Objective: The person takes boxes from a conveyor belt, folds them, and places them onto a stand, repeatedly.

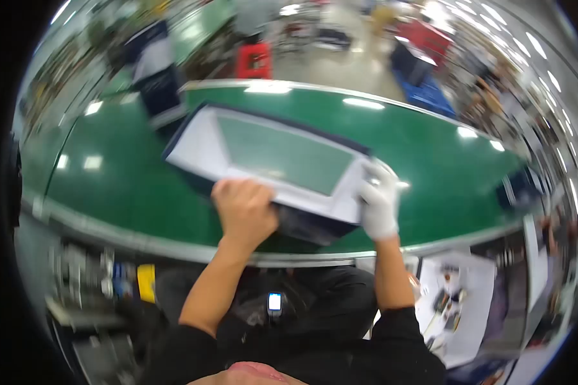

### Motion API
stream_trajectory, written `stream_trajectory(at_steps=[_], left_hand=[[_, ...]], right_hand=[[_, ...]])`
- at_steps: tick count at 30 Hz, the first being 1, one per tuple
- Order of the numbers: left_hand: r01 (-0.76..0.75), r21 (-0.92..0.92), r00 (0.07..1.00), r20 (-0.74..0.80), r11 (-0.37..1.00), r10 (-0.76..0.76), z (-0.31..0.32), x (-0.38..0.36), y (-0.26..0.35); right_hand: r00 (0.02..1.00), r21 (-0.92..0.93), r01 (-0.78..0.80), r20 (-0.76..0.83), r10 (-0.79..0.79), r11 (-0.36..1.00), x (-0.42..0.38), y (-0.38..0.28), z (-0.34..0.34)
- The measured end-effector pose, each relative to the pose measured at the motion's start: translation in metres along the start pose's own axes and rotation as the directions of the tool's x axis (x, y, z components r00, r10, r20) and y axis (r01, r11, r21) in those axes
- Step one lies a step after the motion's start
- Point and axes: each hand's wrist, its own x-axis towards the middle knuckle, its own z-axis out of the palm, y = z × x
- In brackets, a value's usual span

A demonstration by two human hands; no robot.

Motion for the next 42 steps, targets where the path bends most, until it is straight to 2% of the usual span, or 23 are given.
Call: stream_trajectory(at_steps=[1, 3, 8, 9, 11, 12, 15, 19, 21, 24, 26, 28, 29, 31, 32, 33, 34, 35, 36, 38, 39, 41, 42], left_hand=[[-0.004, -0.006, 0.998, -0.062, 1.0, 0.003, 0.002, 0.003, 0.002], [-0.005, -0.106, 0.993, -0.118, 0.994, -0.008, 0.007, 0.006, 0.004], [-0.205, -0.134, 0.968, -0.174, 0.97, 0.18, 0.012, -0.002, -0.033], [-0.214, -0.009, 0.969, -0.126, 0.977, 0.211, 0.007, -0.005, -0.044], [-0.191, 0.12, 0.981, 0.04, 0.974, 0.188, -0.018, -0.002, -0.073], [-0.187, 0.139, 0.982, 0.04, 0.973, 0.183, -0.024, -0.001, -0.082], [-0.177, 0.249, 0.965, 0.236, 0.952, 0.117, -0.032, 0.015, -0.122], [-0.149, 0.356, 0.927, 0.376, 0.922, 0.005, -0.068, 0.017, -0.149], [-0.109, 0.411, 0.894, 0.439, 0.905, -0.091, -0.088, 0.013, -0.156], [-0.116, 0.523, 0.893, 0.428, 0.844, -0.142, -0.133, -0.006, -0.189], [-0.047, 0.647, 0.95, 0.264, 0.761, -0.165, -0.163, -0.028, -0.225], [0.097, 0.814, 0.935, 0.123, 0.573, -0.333, -0.218, -0.041, -0.25], [0.191, 0.807, 0.946, 0.0, 0.559, -0.323, -0.252, -0.058, -0.258], [0.407, 0.816, 0.821, -0.129, 0.41, -0.556, -0.321, -0.097, -0.268], [0.469, 0.832, 0.82, -0.286, 0.295, -0.497, -0.351, -0.138, -0.304], [0.54, 0.829, 0.668, -0.315, 0.148, -0.675, -0.392, -0.141, -0.271], [0.589, 0.803, 0.669, -0.42, 0.091, -0.613, -0.427, -0.183, -0.28], [0.61, 0.786, 0.534, -0.504, -0.104, -0.678, -0.455, -0.199, -0.26], [0.632, 0.727, 0.321, -0.561, -0.269, -0.763, -0.479, -0.212, -0.246], [0.756, 0.58, -0.039, -0.425, -0.304, -0.905, -0.515, -0.24, -0.218], [0.755, 0.583, -0.038, -0.419, -0.301, -0.907, -0.535, -0.273, -0.222], [0.843, 0.532, 0.012, -0.176, -0.085, -0.984, -0.551, -0.329, -0.244], [0.75, 0.592, -0.119, -0.318, -0.295, -0.941, -0.544, -0.318, -0.245]], right_hand=[[0.998, -0.046, 0.047, 0.039, -0.045, 0.998, -0.026, -0.01, -0.007], [0.897, -0.214, 0.44, 0.148, -0.416, 0.872, -0.054, 0.004, -0.022], [0.93, -0.106, 0.363, 0.101, -0.353, 0.926, -0.048, 0.01, -0.023], [0.941, -0.073, 0.326, 0.12, -0.316, 0.942, -0.045, 0.011, -0.024], [0.855, -0.183, 0.512, 0.204, -0.478, 0.839, -0.038, 0.026, -0.035], [0.85, -0.165, 0.519, 0.202, -0.486, 0.839, -0.038, 0.029, -0.041], [0.942, -0.047, 0.294, 0.181, -0.282, 0.955, -0.024, 0.033, -0.04], [0.907, -0.133, 0.393, 0.216, -0.361, 0.91, 0.009, 0.035, -0.005], [0.846, -0.189, 0.484, 0.35, -0.402, 0.854, 0.031, 0.033, 0.021], [0.781, 0.068, 0.484, 0.415, -0.466, 0.872, 0.043, 0.022, 0.083], [0.736, 0.138, 0.523, 0.425, -0.527, 0.841, 0.029, -0.004, 0.131], [0.751, 0.129, 0.569, 0.323, -0.577, 0.812, -0.011, -0.062, 0.178], [0.746, 0.147, 0.538, 0.376, -0.55, 0.83, -0.021, -0.06, 0.202], [0.697, 0.247, 0.078, 0.679, -0.23, 0.966, -0.054, -0.109, 0.205], [0.524, 0.089, 0.168, 0.836, -0.165, 0.982, -0.059, -0.117, 0.205], [0.338, -0.047, 0.286, 0.939, -0.055, 0.957, -0.061, -0.119, 0.205], [0.211, 0.141, 0.524, 0.934, -0.289, 0.84, -0.071, -0.075, 0.219], [0.096, 0.196, 0.542, 0.952, -0.292, 0.817, -0.079, -0.057, 0.217], [-0.017, 0.253, 0.555, 0.956, -0.293, 0.793, -0.083, -0.047, 0.219], [0.008, 0.211, 0.505, 0.968, -0.25, 0.837, -0.087, -0.032, 0.224], [0.034, 0.169, 0.45, 0.978, -0.206, 0.877, -0.086, -0.024, 0.224], [0.085, 0.069, 0.321, 0.991, -0.102, 0.944, -0.084, -0.008, 0.217], [0.121, 0.062, 0.303, 0.987, -0.103, 0.951, -0.082, -0.007, 0.214]])
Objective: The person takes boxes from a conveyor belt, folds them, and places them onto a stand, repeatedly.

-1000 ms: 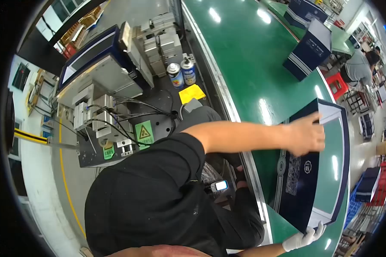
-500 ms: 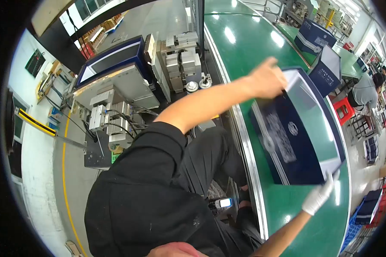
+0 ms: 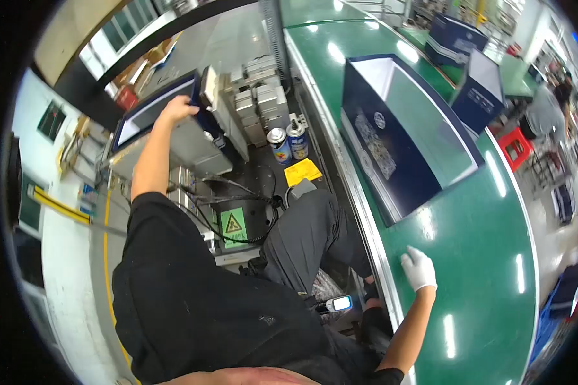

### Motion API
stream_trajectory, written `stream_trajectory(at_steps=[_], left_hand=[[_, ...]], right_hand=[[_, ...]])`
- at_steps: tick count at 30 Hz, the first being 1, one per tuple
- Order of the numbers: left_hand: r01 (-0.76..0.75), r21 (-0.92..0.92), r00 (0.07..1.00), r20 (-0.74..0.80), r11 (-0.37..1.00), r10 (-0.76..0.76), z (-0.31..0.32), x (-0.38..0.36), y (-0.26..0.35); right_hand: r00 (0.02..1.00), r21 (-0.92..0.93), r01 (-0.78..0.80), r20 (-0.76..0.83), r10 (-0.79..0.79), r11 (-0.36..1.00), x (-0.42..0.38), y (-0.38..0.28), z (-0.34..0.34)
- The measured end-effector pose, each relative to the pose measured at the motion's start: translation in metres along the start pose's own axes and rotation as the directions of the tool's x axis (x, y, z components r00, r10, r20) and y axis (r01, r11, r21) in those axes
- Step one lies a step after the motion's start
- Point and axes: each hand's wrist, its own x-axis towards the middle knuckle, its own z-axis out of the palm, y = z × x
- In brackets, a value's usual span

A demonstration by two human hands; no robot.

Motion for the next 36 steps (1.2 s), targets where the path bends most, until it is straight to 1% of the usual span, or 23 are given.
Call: stream_trajectory(at_steps=[1, 2, 3, 4, 6, 8, 11, 12, 14, 16, 17, 19, 21, 22, 24, 25, 27, 29, 30, 32, 34, 35, 36], left_hand=[[0.028, 0.024, 0.997, -0.077, 0.999, -0.026, 0.005, 0.005, 0.004], [0.064, 0.043, 0.993, -0.103, 0.997, -0.06, 0.008, 0.012, 0.009], [0.099, 0.059, 0.987, -0.129, 0.993, -0.091, 0.009, 0.015, 0.013], [0.116, 0.035, 0.986, -0.123, 0.993, -0.111, 0.006, 0.012, 0.017], [0.157, 0.026, 0.955, -0.257, 0.987, -0.145, 0.005, -0.006, 0.021], [0.193, -0.021, 0.922, -0.337, 0.981, -0.188, 0.0, -0.019, 0.029], [0.199, 0.042, 0.866, -0.475, 0.979, -0.156, -0.021, -0.036, 0.047], [0.193, 0.052, 0.866, -0.479, 0.98, -0.145, -0.028, -0.036, 0.046], [0.138, -0.049, 0.762, -0.633, 0.989, -0.138, -0.046, -0.034, 0.039], [0.116, -0.025, 0.673, -0.733, 0.993, -0.097, -0.075, -0.03, 0.038], [0.068, 0.032, 0.622, -0.783, 0.997, -0.018, -0.093, -0.032, 0.039], [0.11, 0.113, 0.518, -0.855, 0.987, 0.04, -0.134, -0.031, 0.043], [0.142, 0.142, 0.494, -0.868, 0.98, 0.054, -0.19, -0.036, 0.049], [0.115, 0.145, 0.397, -0.914, 0.983, 0.088, -0.212, -0.046, 0.058], [0.055, 0.164, 0.401, -0.907, 0.985, 0.128, -0.252, -0.079, 0.085], [0.049, 0.165, 0.393, -0.91, 0.985, 0.133, -0.257, -0.091, 0.094], [-0.053, 0.141, 0.403, -0.903, 0.989, 0.151, -0.262, -0.113, 0.121], [-0.162, 0.122, 0.387, -0.905, 0.979, 0.176, -0.276, -0.137, 0.148], [-0.182, 0.125, 0.363, -0.913, 0.975, 0.185, -0.282, -0.149, 0.159], [-0.399, 0.194, 0.312, -0.89, 0.896, 0.332, -0.295, -0.176, 0.182], [-0.602, 0.261, 0.217, -0.856, 0.754, 0.47, -0.309, -0.201, 0.204], [-0.663, 0.265, 0.157, -0.865, 0.7, 0.477, -0.319, -0.216, 0.215], [-0.724, 0.265, 0.099, -0.874, 0.637, 0.476, -0.328, -0.229, 0.223]], right_hand=[[0.999, 0.032, -0.024, -0.045, 0.025, 0.999, -0.001, -0.002, -0.003], [0.994, 0.074, -0.072, -0.071, 0.077, 0.995, -0.002, -0.003, -0.003], [0.992, 0.113, -0.063, -0.098, 0.075, 0.992, -0.002, 0.0, -0.003], [0.988, 0.143, -0.061, -0.133, 0.08, 0.988, -0.003, 0.002, -0.005], [0.98, 0.185, -0.055, -0.18, 0.089, 0.981, -0.009, 0.003, -0.008], [0.976, 0.205, -0.045, -0.199, 0.087, 0.978, -0.014, -0.004, -0.012], [0.972, 0.228, -0.043, -0.216, 0.093, 0.973, -0.021, 0.0, -0.017], [0.967, 0.23, -0.035, -0.237, 0.091, 0.972, -0.021, 0.003, -0.019], [0.958, 0.229, -0.013, -0.277, 0.078, 0.973, -0.019, 0.005, -0.024], [0.957, 0.246, -0.005, -0.281, 0.076, 0.969, -0.019, 0.0, -0.027], [0.954, 0.256, 0.007, -0.292, 0.07, 0.967, -0.019, -0.003, -0.029], [0.947, 0.267, 0.028, -0.315, 0.059, 0.963, -0.022, -0.004, -0.032], [0.946, 0.267, 0.026, -0.319, 0.063, 0.963, -0.024, 0.0, -0.029], [0.945, 0.264, 0.035, -0.324, 0.054, 0.964, -0.021, 0.0, -0.028], [0.943, 0.261, 0.055, -0.33, 0.036, 0.964, -0.02, -0.003, -0.025], [0.944, 0.258, 0.062, -0.329, 0.027, 0.964, -0.02, -0.006, -0.024], [0.934, 0.259, 0.065, -0.356, 0.033, 0.964, -0.023, -0.019, -0.027], [0.947, 0.136, 0.187, -0.29, -0.141, 0.973, -0.019, -0.032, -0.021], [0.951, 0.146, 0.23, -0.245, -0.19, 0.962, -0.018, -0.038, -0.017], [0.945, 0.148, 0.315, -0.138, -0.295, 0.938, -0.016, -0.052, -0.009], [0.938, 0.182, 0.348, -0.061, -0.342, 0.92, -0.026, -0.074, -0.004], [0.933, 0.271, 0.349, -0.011, -0.36, 0.897, -0.028, -0.08, 0.001], [0.929, 0.296, 0.36, -0.025, -0.37, 0.885, -0.032, -0.092, 0.004]])
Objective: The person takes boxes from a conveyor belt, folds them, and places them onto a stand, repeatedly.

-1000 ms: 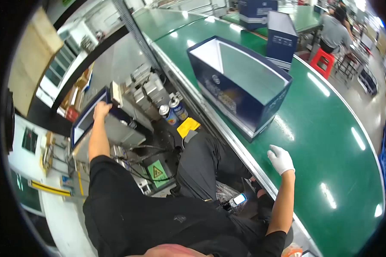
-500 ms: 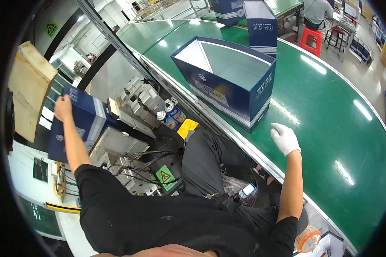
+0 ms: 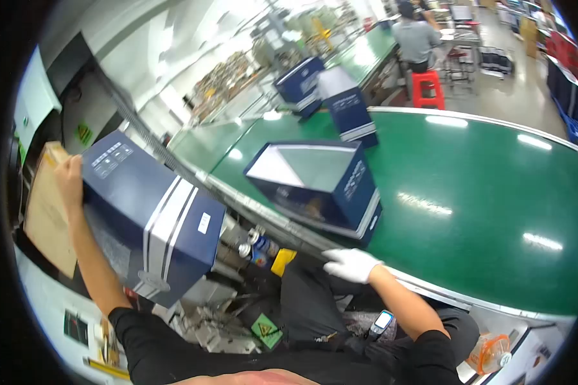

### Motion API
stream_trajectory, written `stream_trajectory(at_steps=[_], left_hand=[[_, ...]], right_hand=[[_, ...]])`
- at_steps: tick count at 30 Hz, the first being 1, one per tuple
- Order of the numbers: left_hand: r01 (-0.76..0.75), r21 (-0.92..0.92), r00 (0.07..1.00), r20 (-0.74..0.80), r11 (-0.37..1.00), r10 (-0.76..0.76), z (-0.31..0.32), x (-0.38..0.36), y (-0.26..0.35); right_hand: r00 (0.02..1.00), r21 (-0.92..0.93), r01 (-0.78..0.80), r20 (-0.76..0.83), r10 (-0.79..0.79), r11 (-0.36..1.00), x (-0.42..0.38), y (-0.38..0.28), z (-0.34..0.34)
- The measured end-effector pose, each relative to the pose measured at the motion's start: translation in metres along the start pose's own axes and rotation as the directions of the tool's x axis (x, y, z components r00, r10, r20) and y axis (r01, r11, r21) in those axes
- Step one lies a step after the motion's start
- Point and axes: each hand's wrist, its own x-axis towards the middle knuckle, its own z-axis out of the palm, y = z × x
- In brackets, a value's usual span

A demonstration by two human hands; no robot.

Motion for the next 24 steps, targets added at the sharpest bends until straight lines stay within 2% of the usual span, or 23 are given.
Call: stream_trajectory(at_steps=[1, 2, 3, 5, 6, 9, 11, 14, 15, 16, 17, 19, 21, 24], left_hand=[[-0.023, -0.044, 1.0, -0.012, 0.999, 0.022, -0.007, 0.011, 0.008], [0.062, -0.241, 0.998, 0.004, 0.969, -0.063, -0.01, 0.017, 0.01], [0.144, -0.425, 0.989, 0.024, 0.894, -0.148, -0.009, 0.02, 0.005], [0.16, -0.623, 0.985, 0.046, 0.766, -0.169, 0.014, 0.023, -0.025], [0.206, -0.707, 0.975, 0.09, 0.676, -0.203, 0.028, 0.02, -0.037], [0.385, -0.866, 0.899, 0.273, 0.319, -0.342, 0.076, -0.014, -0.047], [0.431, -0.9, 0.845, 0.376, 0.066, -0.381, 0.106, -0.052, -0.041], [0.449, -0.871, 0.785, 0.49, -0.198, -0.379, 0.156, -0.11, -0.003], [0.446, -0.861, 0.773, 0.508, -0.245, -0.379, 0.167, -0.122, 0.012], [0.444, -0.851, 0.764, 0.523, -0.28, -0.378, 0.174, -0.133, 0.028], [0.438, -0.848, 0.759, 0.527, -0.299, -0.382, 0.181, -0.141, 0.043], [0.427, -0.836, 0.741, 0.542, -0.344, -0.397, 0.191, -0.168, 0.075], [0.418, -0.829, 0.726, 0.55, -0.37, -0.412, 0.197, -0.198, 0.105], [0.401, -0.829, 0.709, 0.55, -0.389, -0.441, 0.2, -0.242, 0.154]], right_hand=[[0.999, 0.002, -0.024, -0.045, 0.024, 1.0, 0.0, -0.015, 0.009], [0.996, 0.112, 0.065, -0.064, -0.058, 0.992, -0.005, -0.026, 0.017], [0.983, 0.198, 0.17, -0.097, -0.153, 0.965, -0.007, -0.034, 0.019], [0.947, 0.266, 0.306, -0.189, -0.261, 0.914, -0.008, -0.043, 0.038], [0.941, 0.244, 0.309, -0.215, -0.26, 0.919, -0.007, -0.042, 0.04], [0.987, 0.183, 0.157, 0.01, -0.161, 0.971, -0.001, -0.027, 0.047], [0.982, 0.195, 0.097, 0.143, -0.126, 0.976, 0.019, 0.011, 0.06], [0.967, 0.495, 0.017, 0.212, -0.14, 0.869, 0.056, 0.079, 0.096], [0.978, 0.612, -0.054, 0.19, -0.08, 0.789, 0.061, 0.097, 0.106], [0.992, 0.8, -0.126, 0.089, 0.092, 0.586, 0.054, 0.102, 0.113], [0.96, 0.934, -0.124, 0.028, 0.277, 0.334, 0.047, 0.107, 0.114], [0.871, 0.997, -0.041, 0.005, 0.492, 0.062, 0.032, 0.121, 0.112], [0.731, 0.994, 0.076, -0.106, 0.674, 0.074, 0.013, 0.14, 0.106], [0.446, 0.97, 0.196, -0.217, 0.868, 0.141, -0.016, 0.166, 0.101]])
